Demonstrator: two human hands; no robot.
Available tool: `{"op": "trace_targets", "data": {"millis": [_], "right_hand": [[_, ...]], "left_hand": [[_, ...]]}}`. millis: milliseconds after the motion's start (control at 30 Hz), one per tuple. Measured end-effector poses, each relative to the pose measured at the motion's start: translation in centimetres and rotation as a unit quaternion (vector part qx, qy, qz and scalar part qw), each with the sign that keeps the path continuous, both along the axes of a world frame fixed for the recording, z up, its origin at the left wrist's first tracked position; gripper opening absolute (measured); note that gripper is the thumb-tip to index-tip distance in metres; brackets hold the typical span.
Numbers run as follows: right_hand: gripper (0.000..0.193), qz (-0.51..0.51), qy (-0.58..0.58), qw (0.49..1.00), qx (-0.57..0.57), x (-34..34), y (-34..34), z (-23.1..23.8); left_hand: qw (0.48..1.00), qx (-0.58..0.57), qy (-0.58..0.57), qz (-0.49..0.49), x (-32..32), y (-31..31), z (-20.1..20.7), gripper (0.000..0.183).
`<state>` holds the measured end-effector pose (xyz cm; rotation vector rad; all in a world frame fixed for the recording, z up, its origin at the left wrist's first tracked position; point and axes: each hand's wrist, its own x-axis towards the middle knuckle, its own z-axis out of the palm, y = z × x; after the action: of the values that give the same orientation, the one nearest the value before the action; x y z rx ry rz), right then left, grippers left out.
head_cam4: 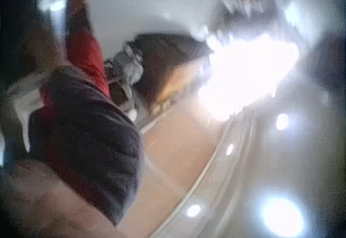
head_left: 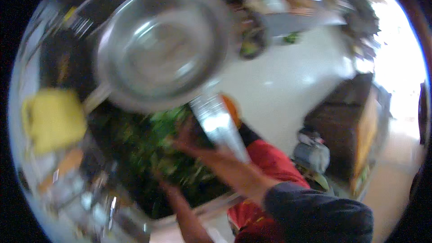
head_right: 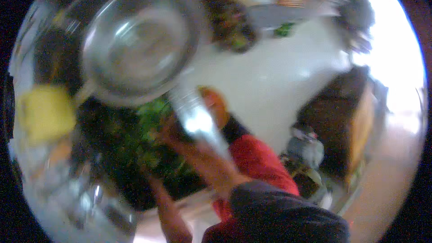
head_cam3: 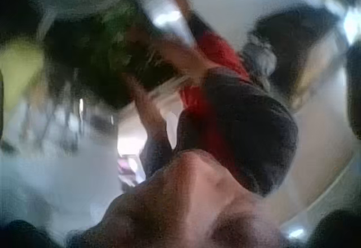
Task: The person washes leafy green vegetables in a sink, transferring them into a metal bowl. They then move the bowl to a counter and stir a red sauce in a wok on the stove.
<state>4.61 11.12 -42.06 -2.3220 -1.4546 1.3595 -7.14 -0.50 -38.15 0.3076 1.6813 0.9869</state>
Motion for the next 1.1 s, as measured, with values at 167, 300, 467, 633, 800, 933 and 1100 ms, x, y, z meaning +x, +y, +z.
{"op": "trace_targets", "data": {"millis": [167,300,467,633,800,933,1100], "right_hand": [[0.1,0.082,0.033,0.996,0.025,1.7,-4.3,0.5],[0.103,0.043,0.199,0.976,-0.078,2.4,-4.7,-1.0],[0.086,-0.057,0.305,0.941,-0.137,1.9,-5.8,2.1],[0.069,-0.097,0.41,0.877,-0.229,3.1,-4.7,10.5],[0.095,-0.117,0.449,0.849,-0.254,3.8,-3.4,15.1],[0.08,-0.163,0.421,0.842,-0.295,4.2,-4.8,15.1],[0.062,-0.227,0.488,0.797,-0.272,5.0,-5.4,16.5]], "left_hand": [[0.991,-0.005,-0.108,0.076,-1.0,0.6,-0.1,0.098],[0.982,-0.17,-0.077,0.029,-1.7,0.0,-0.2,0.105],[0.985,-0.125,-0.11,0.055,-2.1,-2.6,-0.5,0.098],[0.975,-0.029,-0.204,0.082,-1.0,-2.1,0.5,0.079],[0.991,0.038,-0.113,0.055,-0.6,-0.2,6.2,0.076],[0.997,-0.012,-0.058,0.041,0.1,0.4,9.8,0.072],[0.998,0.012,-0.055,0.028,1.3,0.3,13.1,0.072]]}}
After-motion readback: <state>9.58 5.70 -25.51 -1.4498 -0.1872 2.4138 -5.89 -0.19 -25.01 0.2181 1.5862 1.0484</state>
